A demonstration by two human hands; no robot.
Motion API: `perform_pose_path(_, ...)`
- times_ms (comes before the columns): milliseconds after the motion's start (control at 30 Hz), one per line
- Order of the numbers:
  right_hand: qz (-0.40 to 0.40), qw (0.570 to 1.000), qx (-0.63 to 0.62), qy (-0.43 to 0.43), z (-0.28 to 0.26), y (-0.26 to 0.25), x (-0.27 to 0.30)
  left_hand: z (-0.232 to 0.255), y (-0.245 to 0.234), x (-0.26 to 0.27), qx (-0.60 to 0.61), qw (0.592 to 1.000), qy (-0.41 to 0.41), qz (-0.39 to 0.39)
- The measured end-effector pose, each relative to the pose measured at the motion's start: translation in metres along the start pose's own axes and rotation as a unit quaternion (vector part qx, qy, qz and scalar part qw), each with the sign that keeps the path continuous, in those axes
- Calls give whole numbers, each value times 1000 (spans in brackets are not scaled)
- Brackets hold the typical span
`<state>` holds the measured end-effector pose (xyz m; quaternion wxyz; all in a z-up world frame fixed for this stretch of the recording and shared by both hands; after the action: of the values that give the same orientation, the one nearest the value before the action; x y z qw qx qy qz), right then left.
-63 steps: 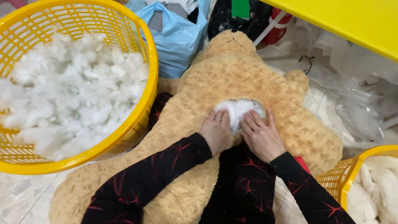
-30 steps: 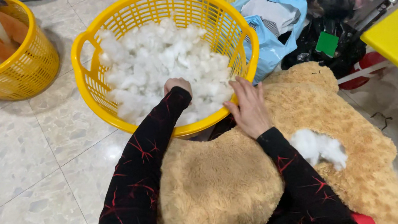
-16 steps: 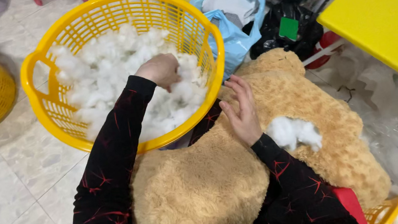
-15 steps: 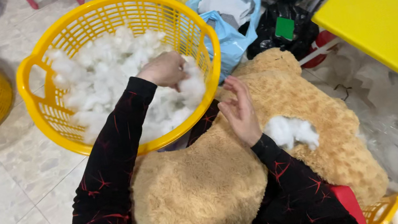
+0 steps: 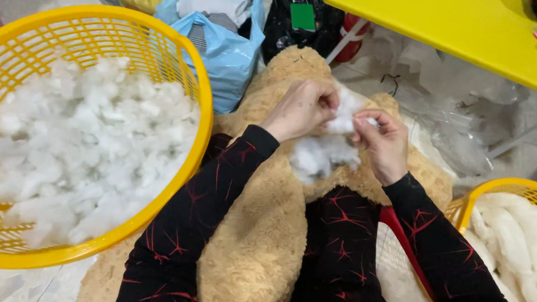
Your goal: The person repeatedly takes handfuls of white polyester fiberfill from a yellow basket and pushes them into an opening in the back of a large teddy bear. The person works by hand, pressing the filling into the bear's body while seated on the floor.
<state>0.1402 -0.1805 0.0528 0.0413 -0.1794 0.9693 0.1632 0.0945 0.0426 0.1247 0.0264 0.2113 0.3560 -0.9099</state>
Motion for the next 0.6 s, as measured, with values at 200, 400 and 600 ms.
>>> perform_pose_path(200, -123, 780, 563, -245, 25, -14, 40, -23, 93, 58, -306, 941, 126, -71)
perform_pose_path(400, -251, 759, 554, -231, 44, -4, 59, -35, 132, 87, -437, 824, 77, -352)
perform_pose_path(600, -292, 618, 715, -148, 76, 8, 52, -39, 132, 81, -532, 745, -11, -403)
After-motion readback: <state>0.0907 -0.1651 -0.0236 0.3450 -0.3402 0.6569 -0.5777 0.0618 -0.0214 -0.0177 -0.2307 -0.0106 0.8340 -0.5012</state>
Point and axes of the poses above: each hand's wrist, its own x-axis away from the middle knuckle, its own y-axis out of the palm, z = x × y, the point moved 3 cm from there along -x, towards the middle knuckle, and after that the axes turned 15 degrees about -x, right-handed, at the moved point
